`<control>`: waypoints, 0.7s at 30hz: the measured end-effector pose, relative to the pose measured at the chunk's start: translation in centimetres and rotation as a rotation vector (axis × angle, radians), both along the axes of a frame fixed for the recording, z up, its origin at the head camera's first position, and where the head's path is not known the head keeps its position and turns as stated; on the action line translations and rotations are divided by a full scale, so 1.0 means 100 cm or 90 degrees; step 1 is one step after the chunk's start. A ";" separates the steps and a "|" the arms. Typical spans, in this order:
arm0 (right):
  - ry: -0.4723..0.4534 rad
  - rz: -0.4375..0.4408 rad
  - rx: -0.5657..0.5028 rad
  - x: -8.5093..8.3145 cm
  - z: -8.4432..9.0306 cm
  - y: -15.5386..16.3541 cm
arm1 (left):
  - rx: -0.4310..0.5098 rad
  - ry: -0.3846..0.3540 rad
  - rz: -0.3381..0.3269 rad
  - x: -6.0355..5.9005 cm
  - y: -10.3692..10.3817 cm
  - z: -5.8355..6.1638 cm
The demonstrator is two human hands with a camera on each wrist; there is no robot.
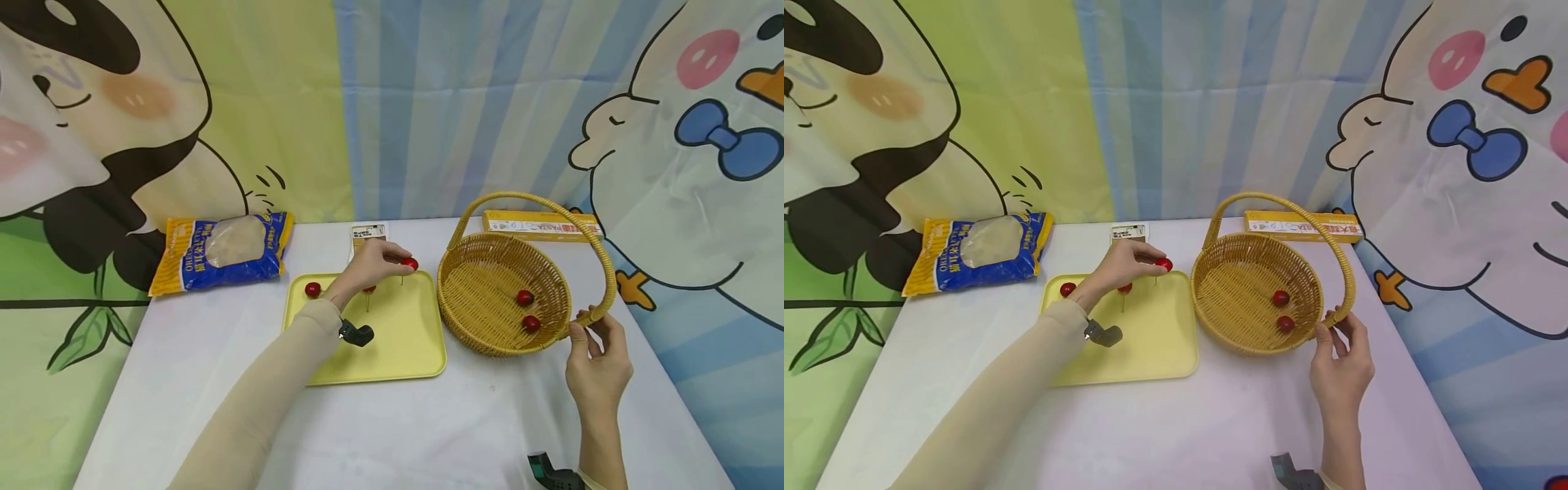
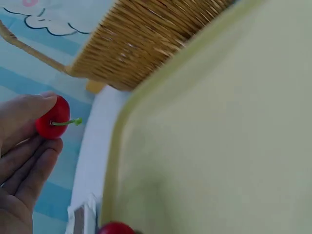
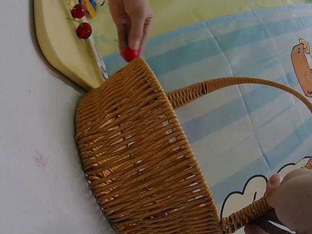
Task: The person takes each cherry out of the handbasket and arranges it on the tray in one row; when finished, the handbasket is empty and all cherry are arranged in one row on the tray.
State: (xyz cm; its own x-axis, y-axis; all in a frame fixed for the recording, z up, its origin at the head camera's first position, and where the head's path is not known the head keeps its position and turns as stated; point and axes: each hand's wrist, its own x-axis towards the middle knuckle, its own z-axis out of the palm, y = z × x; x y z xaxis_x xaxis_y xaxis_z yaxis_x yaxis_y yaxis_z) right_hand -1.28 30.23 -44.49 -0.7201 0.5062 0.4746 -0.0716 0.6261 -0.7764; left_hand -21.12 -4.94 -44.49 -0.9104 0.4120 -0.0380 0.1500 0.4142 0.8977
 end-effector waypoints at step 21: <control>-0.004 -0.005 -0.006 0.000 -0.002 0.001 | -0.162 0.075 -0.049 0.003 -0.022 -0.032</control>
State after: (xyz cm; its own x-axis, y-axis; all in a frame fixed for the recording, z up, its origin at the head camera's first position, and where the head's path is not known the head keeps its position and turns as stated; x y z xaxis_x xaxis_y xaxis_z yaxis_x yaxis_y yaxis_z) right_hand -1.31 30.30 -44.66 -0.7192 0.5154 0.4659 -0.0626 0.6198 -0.7823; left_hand -20.83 -7.12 -47.64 -0.8814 0.4702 -0.0450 0.2859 0.6069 0.7415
